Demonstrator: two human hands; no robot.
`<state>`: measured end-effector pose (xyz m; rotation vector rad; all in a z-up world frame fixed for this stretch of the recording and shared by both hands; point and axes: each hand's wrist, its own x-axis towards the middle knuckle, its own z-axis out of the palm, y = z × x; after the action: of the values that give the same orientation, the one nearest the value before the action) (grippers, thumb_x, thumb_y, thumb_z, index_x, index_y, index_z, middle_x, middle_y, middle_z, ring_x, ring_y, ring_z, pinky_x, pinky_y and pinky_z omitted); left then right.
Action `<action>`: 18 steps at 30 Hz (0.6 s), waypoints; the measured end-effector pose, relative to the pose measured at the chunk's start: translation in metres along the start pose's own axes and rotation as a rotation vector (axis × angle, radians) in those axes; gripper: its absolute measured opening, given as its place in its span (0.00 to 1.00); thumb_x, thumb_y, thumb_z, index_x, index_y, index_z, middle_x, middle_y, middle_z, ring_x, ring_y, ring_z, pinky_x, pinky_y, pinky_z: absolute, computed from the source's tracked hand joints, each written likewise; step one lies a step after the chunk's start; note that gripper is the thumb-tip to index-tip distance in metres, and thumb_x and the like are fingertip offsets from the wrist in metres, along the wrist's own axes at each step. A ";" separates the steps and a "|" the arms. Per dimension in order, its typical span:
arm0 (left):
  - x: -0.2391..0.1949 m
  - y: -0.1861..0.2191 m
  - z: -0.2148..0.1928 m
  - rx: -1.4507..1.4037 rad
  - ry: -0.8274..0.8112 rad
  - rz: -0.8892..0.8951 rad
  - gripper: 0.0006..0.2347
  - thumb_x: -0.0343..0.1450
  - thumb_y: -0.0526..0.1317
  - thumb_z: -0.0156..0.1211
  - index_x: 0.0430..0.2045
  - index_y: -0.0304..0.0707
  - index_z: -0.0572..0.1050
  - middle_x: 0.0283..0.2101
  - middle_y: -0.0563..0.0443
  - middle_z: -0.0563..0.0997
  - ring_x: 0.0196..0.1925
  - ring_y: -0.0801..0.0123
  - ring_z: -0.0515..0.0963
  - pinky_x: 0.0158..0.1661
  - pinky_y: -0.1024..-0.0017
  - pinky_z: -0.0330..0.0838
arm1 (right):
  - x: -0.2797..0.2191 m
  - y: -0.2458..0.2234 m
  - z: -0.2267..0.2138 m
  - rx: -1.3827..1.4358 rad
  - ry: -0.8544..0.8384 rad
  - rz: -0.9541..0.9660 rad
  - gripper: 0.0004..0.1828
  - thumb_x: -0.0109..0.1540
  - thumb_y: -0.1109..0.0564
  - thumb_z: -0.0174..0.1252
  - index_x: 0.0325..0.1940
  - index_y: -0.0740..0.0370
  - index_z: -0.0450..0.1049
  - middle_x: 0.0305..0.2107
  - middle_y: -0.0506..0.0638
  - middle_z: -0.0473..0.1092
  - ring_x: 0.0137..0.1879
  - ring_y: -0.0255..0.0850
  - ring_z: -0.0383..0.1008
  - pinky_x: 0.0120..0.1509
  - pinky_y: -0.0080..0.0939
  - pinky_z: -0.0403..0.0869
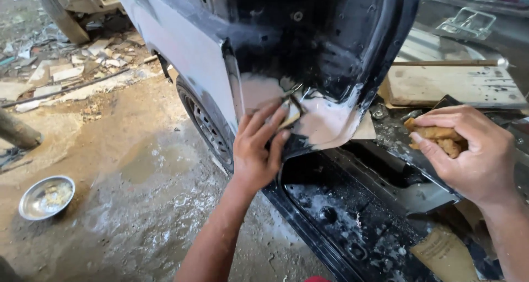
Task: The person sands the inner edge of a white car door using a sanding block and sandpaper. They repeatedly dip the sandpaper into a blue bucket of water to wet it before continuing to sand the surface.
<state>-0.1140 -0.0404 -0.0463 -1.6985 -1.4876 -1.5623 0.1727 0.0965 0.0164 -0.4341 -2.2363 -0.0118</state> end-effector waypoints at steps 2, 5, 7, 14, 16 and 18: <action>0.000 0.005 -0.002 0.018 0.013 0.028 0.14 0.76 0.41 0.53 0.54 0.35 0.73 0.56 0.43 0.77 0.50 0.53 0.74 0.46 0.59 0.76 | 0.000 -0.001 0.000 -0.009 0.010 0.001 0.10 0.60 0.67 0.69 0.44 0.73 0.78 0.42 0.65 0.75 0.49 0.54 0.77 0.59 0.51 0.76; 0.005 0.012 -0.006 -0.038 -0.029 -0.023 0.14 0.77 0.42 0.50 0.53 0.36 0.74 0.57 0.42 0.77 0.45 0.53 0.74 0.44 0.61 0.72 | 0.005 -0.003 -0.001 0.024 0.019 0.003 0.10 0.58 0.67 0.69 0.41 0.72 0.78 0.40 0.63 0.75 0.47 0.51 0.77 0.57 0.47 0.76; 0.012 0.002 -0.008 -0.013 -0.005 0.061 0.13 0.78 0.41 0.49 0.52 0.34 0.73 0.55 0.42 0.76 0.56 0.50 0.75 0.50 0.56 0.76 | 0.002 -0.003 -0.002 0.007 0.009 -0.007 0.10 0.59 0.69 0.69 0.43 0.75 0.78 0.42 0.66 0.75 0.48 0.52 0.77 0.58 0.48 0.76; 0.008 0.007 -0.008 -0.029 0.005 0.091 0.13 0.78 0.41 0.47 0.51 0.32 0.73 0.55 0.40 0.77 0.55 0.48 0.76 0.52 0.56 0.74 | 0.005 -0.007 0.000 0.044 0.031 -0.018 0.08 0.60 0.69 0.69 0.42 0.74 0.78 0.41 0.64 0.76 0.48 0.51 0.77 0.57 0.47 0.75; -0.002 0.015 -0.006 -0.019 -0.042 0.002 0.15 0.77 0.41 0.49 0.54 0.33 0.72 0.55 0.37 0.78 0.51 0.48 0.77 0.43 0.61 0.68 | 0.008 -0.009 -0.002 0.045 0.027 -0.025 0.09 0.58 0.68 0.69 0.40 0.74 0.78 0.39 0.63 0.76 0.46 0.50 0.77 0.55 0.46 0.76; 0.012 0.007 -0.008 -0.013 -0.029 0.047 0.14 0.77 0.41 0.48 0.53 0.32 0.73 0.55 0.37 0.77 0.53 0.47 0.77 0.48 0.58 0.71 | 0.007 -0.005 -0.001 0.028 0.035 -0.016 0.08 0.59 0.68 0.69 0.40 0.73 0.78 0.40 0.63 0.76 0.46 0.49 0.77 0.56 0.46 0.75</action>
<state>-0.1135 -0.0442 -0.0306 -1.7574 -1.4438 -1.5327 0.1680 0.0934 0.0233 -0.3975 -2.2034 0.0034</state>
